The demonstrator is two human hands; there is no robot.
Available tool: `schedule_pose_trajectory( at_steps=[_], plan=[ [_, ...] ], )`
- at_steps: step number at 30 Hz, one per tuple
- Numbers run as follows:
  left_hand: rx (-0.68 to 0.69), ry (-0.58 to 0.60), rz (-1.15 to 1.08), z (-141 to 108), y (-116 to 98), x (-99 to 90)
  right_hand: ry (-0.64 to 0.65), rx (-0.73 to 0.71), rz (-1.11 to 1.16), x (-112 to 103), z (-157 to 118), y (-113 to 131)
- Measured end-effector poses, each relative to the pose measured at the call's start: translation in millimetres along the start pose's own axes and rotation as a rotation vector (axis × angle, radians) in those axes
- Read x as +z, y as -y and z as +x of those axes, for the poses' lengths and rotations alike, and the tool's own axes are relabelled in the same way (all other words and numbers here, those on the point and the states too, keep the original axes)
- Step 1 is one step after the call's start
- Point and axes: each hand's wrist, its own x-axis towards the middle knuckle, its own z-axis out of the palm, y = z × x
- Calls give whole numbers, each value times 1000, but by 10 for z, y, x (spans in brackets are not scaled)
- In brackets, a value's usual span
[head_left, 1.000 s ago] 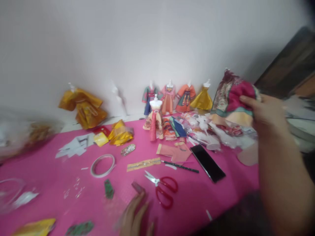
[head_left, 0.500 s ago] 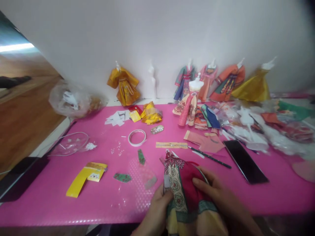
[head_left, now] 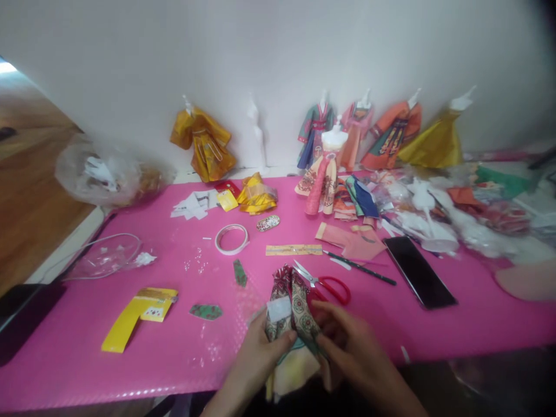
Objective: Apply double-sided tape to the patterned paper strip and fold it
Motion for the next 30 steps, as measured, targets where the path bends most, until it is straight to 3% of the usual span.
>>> schedule_pose_trajectory(
  at_steps=[4, 6, 11, 13, 16, 18, 20, 24, 28, 30],
  plan=[
    [-5, 52, 14, -48, -101, -90, -103, 64, 94, -186, 24, 27],
    [-17, 92, 11, -62, -140, -81, -119, 62, 43, -119, 27, 35],
    [-35, 134, 44, -64, -185, -46, -15, 7, -1, 174, 57, 39],
    [-29, 129, 78, -59, -197, -91, -11, 30, 145, 89, 68, 56],
    [2, 101, 187, -43, -207, -185, -11, 107, 300, -252, 69, 52],
    [33, 70, 281, -25, -205, -227, -65, 122, 217, -493, 63, 1],
    [65, 46, 360, -4, -191, -249, -192, 102, -14, -657, 50, -70],
    [130, 22, 504, 39, -131, -298, -429, 25, -340, -678, -7, -112],
    [153, -6, 660, 71, -86, -366, -289, -196, -519, -455, -33, -49],
    [156, -15, 728, 64, -93, -376, -217, -223, -566, -383, -7, -67]
  ],
)
